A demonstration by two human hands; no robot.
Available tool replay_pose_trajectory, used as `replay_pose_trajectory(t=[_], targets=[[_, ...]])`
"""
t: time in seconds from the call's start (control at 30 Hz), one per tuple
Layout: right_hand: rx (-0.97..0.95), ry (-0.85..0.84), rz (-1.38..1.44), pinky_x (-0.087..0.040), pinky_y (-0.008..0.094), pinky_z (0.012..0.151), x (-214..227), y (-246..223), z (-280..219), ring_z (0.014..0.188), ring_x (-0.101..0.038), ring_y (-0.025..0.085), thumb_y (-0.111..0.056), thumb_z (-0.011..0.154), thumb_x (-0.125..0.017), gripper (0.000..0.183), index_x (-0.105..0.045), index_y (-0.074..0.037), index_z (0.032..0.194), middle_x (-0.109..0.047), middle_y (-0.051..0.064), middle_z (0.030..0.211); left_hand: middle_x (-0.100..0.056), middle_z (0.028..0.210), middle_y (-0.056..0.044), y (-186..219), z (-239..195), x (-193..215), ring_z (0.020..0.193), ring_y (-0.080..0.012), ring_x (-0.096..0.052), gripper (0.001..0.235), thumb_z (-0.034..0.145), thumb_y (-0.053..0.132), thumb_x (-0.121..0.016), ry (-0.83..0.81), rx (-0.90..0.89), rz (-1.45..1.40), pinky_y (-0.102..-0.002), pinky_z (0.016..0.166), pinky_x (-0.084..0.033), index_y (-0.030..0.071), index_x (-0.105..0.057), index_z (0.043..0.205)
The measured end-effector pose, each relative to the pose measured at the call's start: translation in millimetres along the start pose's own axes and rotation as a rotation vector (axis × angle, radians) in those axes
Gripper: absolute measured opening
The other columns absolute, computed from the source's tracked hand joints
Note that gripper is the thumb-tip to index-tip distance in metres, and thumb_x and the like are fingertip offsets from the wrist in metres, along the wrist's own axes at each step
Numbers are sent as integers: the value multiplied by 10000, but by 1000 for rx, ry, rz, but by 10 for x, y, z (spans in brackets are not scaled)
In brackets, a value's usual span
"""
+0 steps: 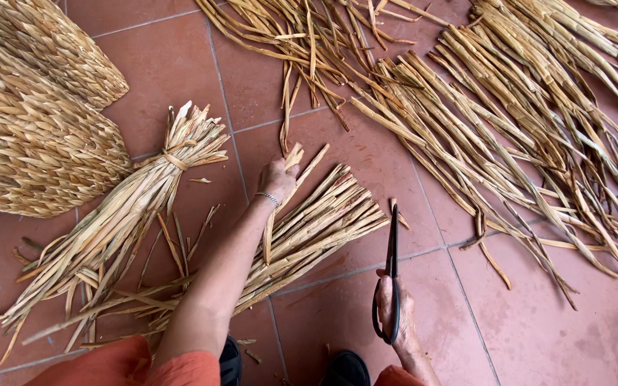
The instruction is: The person uses shears to trim the ends of dried plant stalks, holding bundles in one hand and cutting with the other. The person also splits individual stalks by hand and discards the cut pieces onto the floor.
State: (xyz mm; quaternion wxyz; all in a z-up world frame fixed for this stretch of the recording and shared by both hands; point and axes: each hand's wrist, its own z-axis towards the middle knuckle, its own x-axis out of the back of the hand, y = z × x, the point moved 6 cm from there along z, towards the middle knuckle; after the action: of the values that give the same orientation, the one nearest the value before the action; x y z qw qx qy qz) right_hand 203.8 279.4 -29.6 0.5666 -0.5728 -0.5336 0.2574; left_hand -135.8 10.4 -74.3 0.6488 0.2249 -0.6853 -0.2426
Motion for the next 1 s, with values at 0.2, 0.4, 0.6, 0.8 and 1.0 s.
replay_pose_trajectory(t=[0.2,0.4,0.6,0.8,1.0], targets=[[-90,3,-729,-555,445,631,68,16,51,651,-685,287,-495,868,-721,512,-635,-189,1269,-690,67,715,-698,872,-124,-242,274,-662,764,-245,-673,345,925,333,-698,-218,117,-398,-429,696,-581,4,-683,1028],[543,127,-745,-547,460,630,-12,-63,42,729,-685,376,-273,688,-746,721,-569,-51,1351,-665,151,850,-682,910,-80,259,-274,-398,755,-180,-698,348,840,133,-721,-598,181,-893,-338,645,-641,-3,-665,1155],[155,-123,-1018,-612,419,676,109,-253,253,853,-739,299,-436,921,-730,431,-650,-198,1271,-745,120,1067,-703,881,-74,1078,-827,51,766,-185,-725,322,764,40,-829,-689,93,-885,-329,670,-629,-6,-646,1024],[98,-147,270,-630,332,641,190,-998,621,787,-751,241,-202,928,-675,583,-457,-65,1451,-743,110,1058,-717,891,-23,1595,-1372,47,858,-116,-663,214,797,83,-876,-862,-84,-666,-282,770,-558,27,-732,946],[-33,-83,747,-648,380,704,322,-892,712,786,-750,269,-87,970,-673,183,-626,5,1121,-730,194,962,-715,911,-5,1660,-1637,191,801,-87,-638,245,966,251,-668,-1023,-73,-568,-265,701,-515,119,-709,1169]])
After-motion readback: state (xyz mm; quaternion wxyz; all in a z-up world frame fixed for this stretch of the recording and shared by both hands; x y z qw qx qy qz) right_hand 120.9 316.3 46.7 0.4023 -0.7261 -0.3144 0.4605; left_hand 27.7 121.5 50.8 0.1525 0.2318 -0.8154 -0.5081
